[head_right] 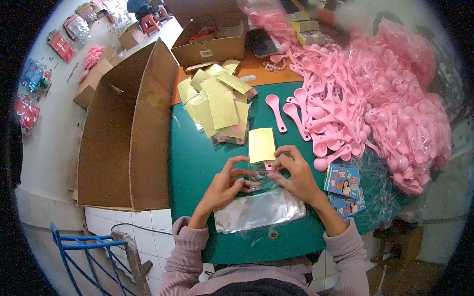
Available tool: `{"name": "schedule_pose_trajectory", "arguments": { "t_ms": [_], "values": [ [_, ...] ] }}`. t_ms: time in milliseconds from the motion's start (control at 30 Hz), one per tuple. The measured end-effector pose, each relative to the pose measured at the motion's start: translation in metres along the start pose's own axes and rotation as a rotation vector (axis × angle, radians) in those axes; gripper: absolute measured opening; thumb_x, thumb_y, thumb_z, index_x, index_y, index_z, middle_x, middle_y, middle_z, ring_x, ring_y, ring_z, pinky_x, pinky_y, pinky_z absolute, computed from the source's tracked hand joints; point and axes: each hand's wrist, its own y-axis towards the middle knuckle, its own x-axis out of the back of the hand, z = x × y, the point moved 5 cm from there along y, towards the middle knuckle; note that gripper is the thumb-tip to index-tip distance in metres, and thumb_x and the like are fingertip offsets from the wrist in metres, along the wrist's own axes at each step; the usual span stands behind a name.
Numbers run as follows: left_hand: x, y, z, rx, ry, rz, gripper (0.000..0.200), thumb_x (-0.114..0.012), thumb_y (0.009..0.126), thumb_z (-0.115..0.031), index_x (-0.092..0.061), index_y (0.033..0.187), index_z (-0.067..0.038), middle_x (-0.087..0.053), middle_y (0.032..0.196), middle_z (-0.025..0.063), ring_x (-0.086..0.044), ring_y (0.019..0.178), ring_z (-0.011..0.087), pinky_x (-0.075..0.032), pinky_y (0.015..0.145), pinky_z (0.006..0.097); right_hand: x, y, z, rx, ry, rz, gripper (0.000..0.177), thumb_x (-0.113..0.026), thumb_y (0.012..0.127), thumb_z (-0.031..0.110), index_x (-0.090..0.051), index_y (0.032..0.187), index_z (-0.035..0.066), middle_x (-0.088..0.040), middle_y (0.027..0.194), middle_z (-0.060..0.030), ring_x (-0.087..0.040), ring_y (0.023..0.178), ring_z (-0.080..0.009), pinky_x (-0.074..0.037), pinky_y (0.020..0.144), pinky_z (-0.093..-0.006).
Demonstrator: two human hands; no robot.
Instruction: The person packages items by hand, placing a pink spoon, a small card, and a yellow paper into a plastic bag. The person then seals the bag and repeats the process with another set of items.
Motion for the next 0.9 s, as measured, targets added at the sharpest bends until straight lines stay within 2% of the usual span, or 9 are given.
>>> {"name": "schedule_pose_trajectory", "arguments": {
  "t_ms": [33,100,133,267,367,433,633,733,900],
  "values": [
    [-0.003,0.001,0.001,0.001,-0.002,0.001,0.031,-0.05,0.088,-0.006,-0.041,0.117,-0.005,-0.06,0.101,0.0153,-0.062,0.088,0.0196,-0.053,0.072,0.0268,0.0,0.0,-0.002,-0.015,0.076,0.026,0.019,-0.069,0.069,0.003,-0.056,0.083,0.001,-0.044,0.103,-0.0096,-0.057,0.078,-0.017,-0.048,0.071,-0.0289],
    [-0.006,0.003,-0.003,-0.093,0.417,-0.035,0.022,-0.055,0.085,-0.006,-0.048,0.105,-0.001,-0.06,0.094,0.0092,-0.061,0.083,0.0152,-0.054,0.064,0.0253,0.0,-0.001,-0.005,-0.069,0.156,0.068,0.02,-0.07,0.069,0.004,-0.056,0.083,0.001,-0.045,0.103,-0.0089,-0.056,0.078,-0.0153,-0.049,0.071,-0.0281],
    [-0.003,0.004,0.003,-0.047,0.399,-0.058,0.015,-0.058,0.084,-0.008,-0.051,0.094,0.001,-0.058,0.088,0.0053,-0.06,0.078,0.0118,-0.053,0.06,0.0249,-0.002,-0.002,-0.008,-0.121,0.235,0.106,0.02,-0.07,0.07,0.005,-0.056,0.083,0.001,-0.045,0.103,-0.0082,-0.056,0.078,-0.0137,-0.049,0.071,-0.0273],
    [-0.002,0.004,0.005,-0.024,0.304,-0.108,0.015,-0.058,0.083,-0.008,-0.055,0.093,0.002,-0.058,0.09,0.0061,-0.06,0.078,0.0112,-0.053,0.06,0.0237,-0.002,-0.007,-0.028,-0.222,0.363,0.072,0.018,-0.069,0.072,0.006,-0.055,0.082,0.002,-0.045,0.102,-0.0076,-0.055,0.079,-0.012,-0.049,0.07,-0.025],
    [-0.004,0.004,-0.002,-0.062,0.407,-0.126,0.015,-0.059,0.083,-0.01,-0.06,0.092,0.002,-0.059,0.09,0.0066,-0.059,0.077,0.0107,-0.054,0.06,0.0228,-0.007,-0.007,-0.03,-0.189,0.414,0.09,0.014,-0.065,0.077,0.007,-0.054,0.084,0.002,-0.045,0.101,-0.0057,-0.055,0.082,-0.0103,-0.05,0.068,-0.0245],
    [-0.001,0.004,-0.001,-0.061,0.361,-0.193,0.015,-0.06,0.083,-0.011,-0.063,0.091,0.002,-0.059,0.091,0.0067,-0.059,0.076,0.0109,-0.054,0.06,0.0225,-0.018,-0.01,-0.034,-0.472,0.807,0.095,0.012,-0.06,0.082,0.006,-0.051,0.087,0.0,-0.048,0.094,-0.0046,-0.055,0.08,-0.0101,-0.051,0.068,-0.0242],
    [0.003,0.006,0.01,0.014,0.343,-0.199,0.018,-0.062,0.081,-0.011,-0.06,0.093,0.002,-0.059,0.09,0.007,-0.058,0.078,0.0108,-0.054,0.061,0.0227,-0.029,-0.012,-0.041,-0.523,0.668,-0.107,0.01,-0.056,0.084,0.003,-0.047,0.085,-0.002,-0.054,0.074,-0.0051,-0.057,0.066,-0.0101,-0.052,0.057,-0.0225],
    [0.001,0.006,0.007,0.056,0.191,-0.301,0.018,-0.062,0.081,-0.009,-0.055,0.095,0.001,-0.058,0.087,0.0047,-0.057,0.077,0.0088,-0.051,0.062,0.0224,-0.026,-0.009,-0.033,-0.558,0.618,-0.186,0.01,-0.056,0.083,0.001,-0.046,0.084,-0.002,-0.055,0.074,-0.0059,-0.058,0.063,-0.0099,-0.051,0.052,-0.0221],
    [0.003,0.006,0.018,0.059,0.18,-0.25,0.013,-0.06,0.082,-0.009,-0.052,0.092,-0.004,-0.055,0.085,0.0007,-0.053,0.073,0.0047,-0.044,0.058,0.019,-0.027,-0.01,-0.034,-0.528,0.582,-0.209,0.01,-0.056,0.083,0.0,-0.046,0.082,-0.001,-0.055,0.072,-0.0055,-0.058,0.062,-0.0093,-0.051,0.051,-0.0223]
  ]
}}
